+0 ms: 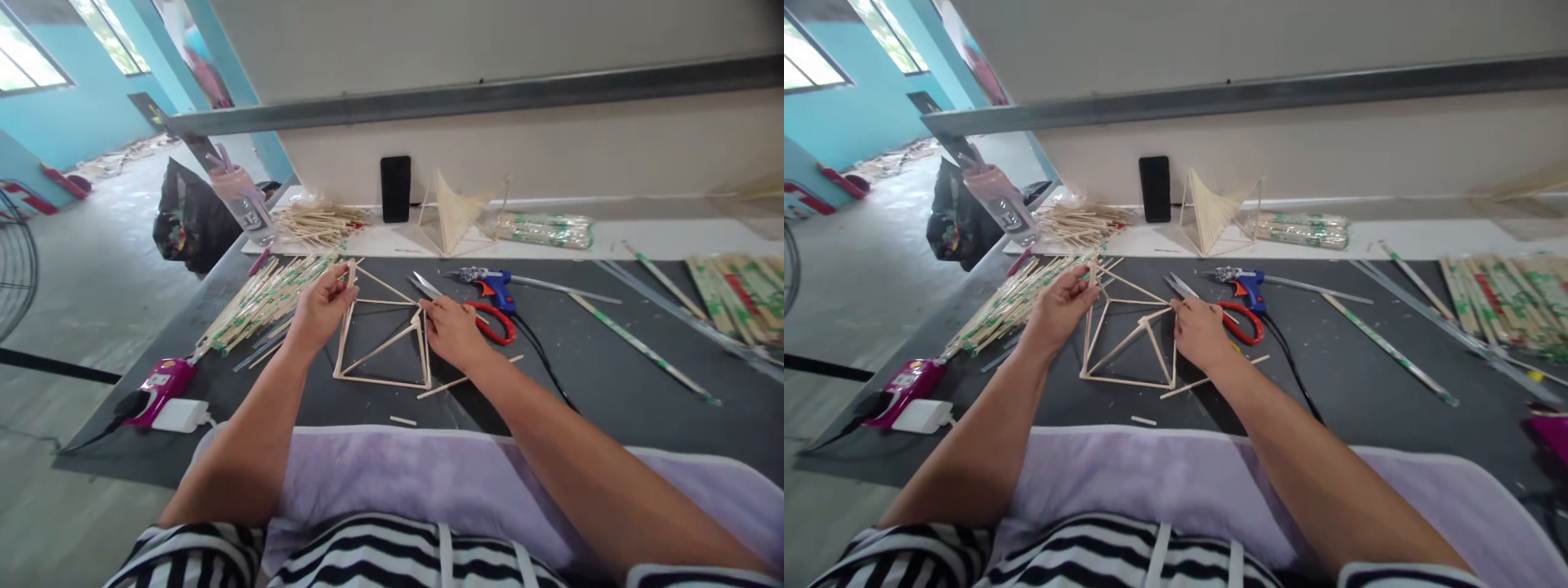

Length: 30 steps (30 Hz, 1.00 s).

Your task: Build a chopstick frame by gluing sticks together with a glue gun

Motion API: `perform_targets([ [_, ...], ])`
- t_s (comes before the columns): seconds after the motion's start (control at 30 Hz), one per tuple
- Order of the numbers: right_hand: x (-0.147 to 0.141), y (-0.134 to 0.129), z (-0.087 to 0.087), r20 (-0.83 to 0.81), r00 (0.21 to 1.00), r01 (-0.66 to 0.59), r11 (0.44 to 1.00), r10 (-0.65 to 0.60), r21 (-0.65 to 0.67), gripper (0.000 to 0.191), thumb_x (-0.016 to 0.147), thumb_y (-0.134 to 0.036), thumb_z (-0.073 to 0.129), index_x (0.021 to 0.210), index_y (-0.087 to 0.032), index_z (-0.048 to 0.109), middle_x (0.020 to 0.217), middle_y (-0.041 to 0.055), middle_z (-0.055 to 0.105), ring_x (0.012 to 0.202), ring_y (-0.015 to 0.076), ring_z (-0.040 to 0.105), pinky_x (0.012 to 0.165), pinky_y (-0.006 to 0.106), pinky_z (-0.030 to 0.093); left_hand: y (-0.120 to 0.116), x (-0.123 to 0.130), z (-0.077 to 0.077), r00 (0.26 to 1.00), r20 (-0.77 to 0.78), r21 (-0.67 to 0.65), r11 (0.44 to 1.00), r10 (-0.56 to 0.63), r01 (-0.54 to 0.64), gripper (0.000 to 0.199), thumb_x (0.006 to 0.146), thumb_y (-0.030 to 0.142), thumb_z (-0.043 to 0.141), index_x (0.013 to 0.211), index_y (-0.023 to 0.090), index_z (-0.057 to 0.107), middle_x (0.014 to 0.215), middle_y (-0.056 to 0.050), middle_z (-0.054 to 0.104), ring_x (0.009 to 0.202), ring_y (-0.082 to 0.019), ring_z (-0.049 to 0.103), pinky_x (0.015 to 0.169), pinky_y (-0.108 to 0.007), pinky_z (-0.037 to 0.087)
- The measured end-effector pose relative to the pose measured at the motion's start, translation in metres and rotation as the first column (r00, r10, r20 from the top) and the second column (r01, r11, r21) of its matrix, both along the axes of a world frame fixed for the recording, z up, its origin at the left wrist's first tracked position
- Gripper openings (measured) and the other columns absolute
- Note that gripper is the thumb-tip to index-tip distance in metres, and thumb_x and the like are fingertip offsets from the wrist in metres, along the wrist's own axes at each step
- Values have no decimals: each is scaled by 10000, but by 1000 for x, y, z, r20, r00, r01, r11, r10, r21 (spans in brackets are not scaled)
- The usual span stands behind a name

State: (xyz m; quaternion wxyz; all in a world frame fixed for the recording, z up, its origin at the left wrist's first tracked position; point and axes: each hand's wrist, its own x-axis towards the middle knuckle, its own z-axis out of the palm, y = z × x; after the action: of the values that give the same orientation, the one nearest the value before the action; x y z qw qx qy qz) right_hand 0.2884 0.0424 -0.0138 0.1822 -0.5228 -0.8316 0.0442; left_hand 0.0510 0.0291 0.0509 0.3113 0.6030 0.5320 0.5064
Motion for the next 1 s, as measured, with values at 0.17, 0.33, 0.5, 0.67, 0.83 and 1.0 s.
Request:
perform_targets([
  [0.17, 6, 1, 0, 17, 999, 41, 999, -41, 8, 398, 857, -162, 438, 1234, -169, 567, 1141, 124, 613, 1037, 243, 531, 847, 384, 287, -11, -18, 11, 997, -2, -148, 987, -71, 70, 504, 705, 272, 682, 1173, 201, 508, 709, 39, 570, 581, -87, 516, 549, -190, 409],
  [0.33, 15, 1, -1, 42, 997, 70, 998, -70, 1, 362, 864, -166, 432, 1193, -193, 580, 1123, 101, 637, 1043, 225, 540, 835, 366, 294, -21, -42, 6, 874, -179, -573, 770, -452, 281, 281, 684, 370, 693, 849, 158, 610, 636, 8, 590, 561, -140, 559, 515, -234, 433],
  [0.5, 17, -5, 2, 27, 998, 52, 999, -52, -4, 351, 868, -198, 440, 1188, -195, 584, 1108, 112, 643, 1046, 232, 535, 824, 370, 300, -22, -48, -7, 752, -100, -711, 576, -652, 405, 296, 725, 385, 666, 935, 179, 626, 765, -22, 655, 670, -162, 605, 597, -251, 475],
  [0.67, 13, -12, 4, 22, 1000, 12, 1000, -12, -3, 296, 865, -239, 464, 1109, -215, 630, 1061, 92, 642, 1012, 228, 543, 822, 379, 312, -23, -45, -8, 736, -75, -720, 547, -673, 427, 279, 735, 422, 649, 865, 175, 626, 710, -24, 642, 642, -161, 601, 595, -256, 480],
  [0.83, 12, -12, 1, 25, 1000, -6, 1000, 7, -13, 318, 869, -253, 469, 1132, -193, 637, 1090, 113, 641, 1032, 228, 540, 844, 387, 316, -24, -40, -9, 735, -21, -729, 513, -678, 452, 267, 711, 434, 662, 778, 178, 620, 676, -18, 645, 607, -154, 594, 591, -256, 477],
  [1.0, 15, -9, -1, -46, 999, 4, 1000, -4, 8, 283, 873, -231, 479, 1095, -214, 654, 1041, 87, 666, 1014, 210, 572, 848, 374, 324, -25, -40, -12, 722, -17, -734, 499, -691, 461, 259, 717, 425, 652, 733, 169, 611, 643, -17, 634, 595, -155, 592, 599, -263, 477],
])
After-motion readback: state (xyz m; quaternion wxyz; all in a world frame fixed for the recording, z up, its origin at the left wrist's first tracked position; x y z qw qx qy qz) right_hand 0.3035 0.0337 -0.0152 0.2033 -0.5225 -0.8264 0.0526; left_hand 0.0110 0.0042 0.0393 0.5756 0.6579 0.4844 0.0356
